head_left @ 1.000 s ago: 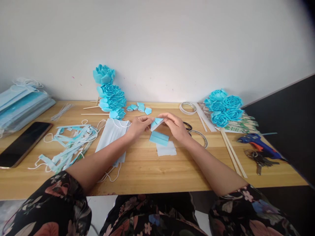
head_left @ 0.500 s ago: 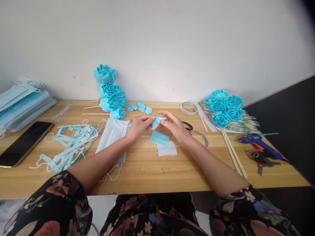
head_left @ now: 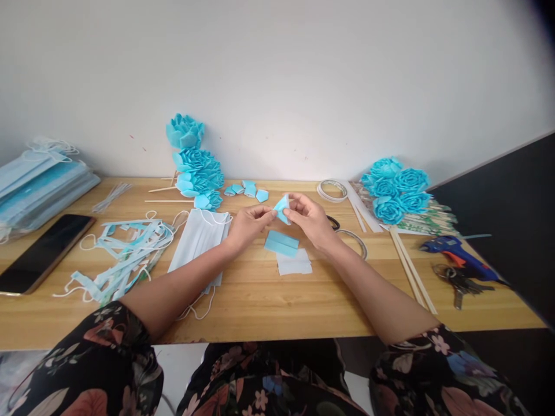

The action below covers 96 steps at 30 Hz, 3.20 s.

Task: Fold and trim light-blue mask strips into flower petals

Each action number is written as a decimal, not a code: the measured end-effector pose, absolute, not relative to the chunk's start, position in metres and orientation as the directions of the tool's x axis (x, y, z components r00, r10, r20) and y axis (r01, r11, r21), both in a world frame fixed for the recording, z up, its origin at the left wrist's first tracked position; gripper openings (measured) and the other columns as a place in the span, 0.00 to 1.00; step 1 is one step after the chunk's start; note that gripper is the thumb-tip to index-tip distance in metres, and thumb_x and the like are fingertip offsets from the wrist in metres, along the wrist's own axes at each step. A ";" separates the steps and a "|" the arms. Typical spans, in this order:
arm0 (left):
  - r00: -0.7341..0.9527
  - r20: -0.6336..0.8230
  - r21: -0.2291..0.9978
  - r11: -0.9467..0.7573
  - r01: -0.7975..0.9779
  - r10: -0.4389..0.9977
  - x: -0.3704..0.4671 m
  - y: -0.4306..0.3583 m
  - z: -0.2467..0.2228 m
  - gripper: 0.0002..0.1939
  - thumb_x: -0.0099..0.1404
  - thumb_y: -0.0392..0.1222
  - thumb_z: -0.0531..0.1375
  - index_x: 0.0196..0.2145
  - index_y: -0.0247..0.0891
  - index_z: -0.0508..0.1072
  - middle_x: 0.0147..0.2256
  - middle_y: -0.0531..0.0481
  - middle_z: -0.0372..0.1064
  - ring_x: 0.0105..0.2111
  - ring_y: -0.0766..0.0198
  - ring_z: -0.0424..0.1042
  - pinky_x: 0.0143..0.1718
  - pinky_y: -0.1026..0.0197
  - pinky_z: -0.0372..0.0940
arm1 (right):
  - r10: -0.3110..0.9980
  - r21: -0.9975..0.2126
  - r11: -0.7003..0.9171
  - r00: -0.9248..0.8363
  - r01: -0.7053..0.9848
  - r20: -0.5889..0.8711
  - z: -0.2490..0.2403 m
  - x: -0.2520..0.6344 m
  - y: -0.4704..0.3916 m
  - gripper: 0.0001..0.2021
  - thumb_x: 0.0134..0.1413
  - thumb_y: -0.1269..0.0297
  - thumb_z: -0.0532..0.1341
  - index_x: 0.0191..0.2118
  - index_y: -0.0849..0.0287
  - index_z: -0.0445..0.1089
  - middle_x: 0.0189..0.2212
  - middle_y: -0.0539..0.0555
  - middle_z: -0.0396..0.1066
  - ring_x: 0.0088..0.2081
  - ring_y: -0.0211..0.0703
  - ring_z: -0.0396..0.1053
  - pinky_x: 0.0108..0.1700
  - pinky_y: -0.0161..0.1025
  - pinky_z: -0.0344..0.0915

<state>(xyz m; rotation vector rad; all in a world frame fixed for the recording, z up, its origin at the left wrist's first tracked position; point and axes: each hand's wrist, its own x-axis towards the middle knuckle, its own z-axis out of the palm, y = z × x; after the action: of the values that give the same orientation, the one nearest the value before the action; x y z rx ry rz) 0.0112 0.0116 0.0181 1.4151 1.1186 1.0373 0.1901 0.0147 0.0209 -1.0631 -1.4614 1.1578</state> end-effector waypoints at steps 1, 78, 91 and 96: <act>0.212 0.022 0.992 -0.048 0.118 0.977 0.011 0.012 0.018 0.18 0.57 0.56 0.62 0.29 0.35 0.75 0.26 0.52 0.68 0.23 0.70 0.61 0.27 0.65 0.58 | 0.974 -0.982 0.177 -0.156 0.070 0.164 0.021 0.191 0.016 0.20 0.51 0.60 0.65 0.50 0.56 0.69 0.28 0.46 0.67 0.30 0.36 0.65 0.36 0.37 0.64; 0.298 0.027 0.991 -0.065 0.120 0.954 0.012 0.011 0.015 0.21 0.57 0.57 0.63 0.23 0.35 0.69 0.23 0.52 0.67 0.23 0.70 0.62 0.27 0.65 0.56 | 0.977 -0.975 0.184 -0.126 0.120 0.169 0.026 0.190 0.010 0.18 0.54 0.50 0.64 0.46 0.56 0.73 0.32 0.50 0.72 0.33 0.39 0.66 0.36 0.36 0.63; 0.335 0.050 0.981 -0.109 0.158 0.941 0.012 0.010 0.015 0.22 0.58 0.59 0.62 0.25 0.35 0.70 0.23 0.52 0.67 0.22 0.70 0.62 0.26 0.65 0.56 | 0.961 -0.954 0.233 -0.197 0.189 0.196 0.017 0.191 0.014 0.13 0.52 0.52 0.66 0.30 0.57 0.71 0.26 0.47 0.69 0.28 0.37 0.63 0.32 0.36 0.61; 0.379 0.057 0.995 -0.084 0.054 0.924 0.010 0.012 0.014 0.21 0.58 0.58 0.63 0.25 0.35 0.71 0.25 0.51 0.70 0.23 0.70 0.64 0.27 0.65 0.59 | 0.966 -0.955 0.238 -0.146 0.176 0.213 0.023 0.195 0.016 0.14 0.55 0.50 0.63 0.34 0.57 0.73 0.26 0.48 0.70 0.29 0.38 0.66 0.34 0.36 0.64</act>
<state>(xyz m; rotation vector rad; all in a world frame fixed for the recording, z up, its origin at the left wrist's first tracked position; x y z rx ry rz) 0.0104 0.0124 0.0144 1.4701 0.9307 0.9342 0.1950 0.0157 0.0225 -1.1095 -1.5438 1.0276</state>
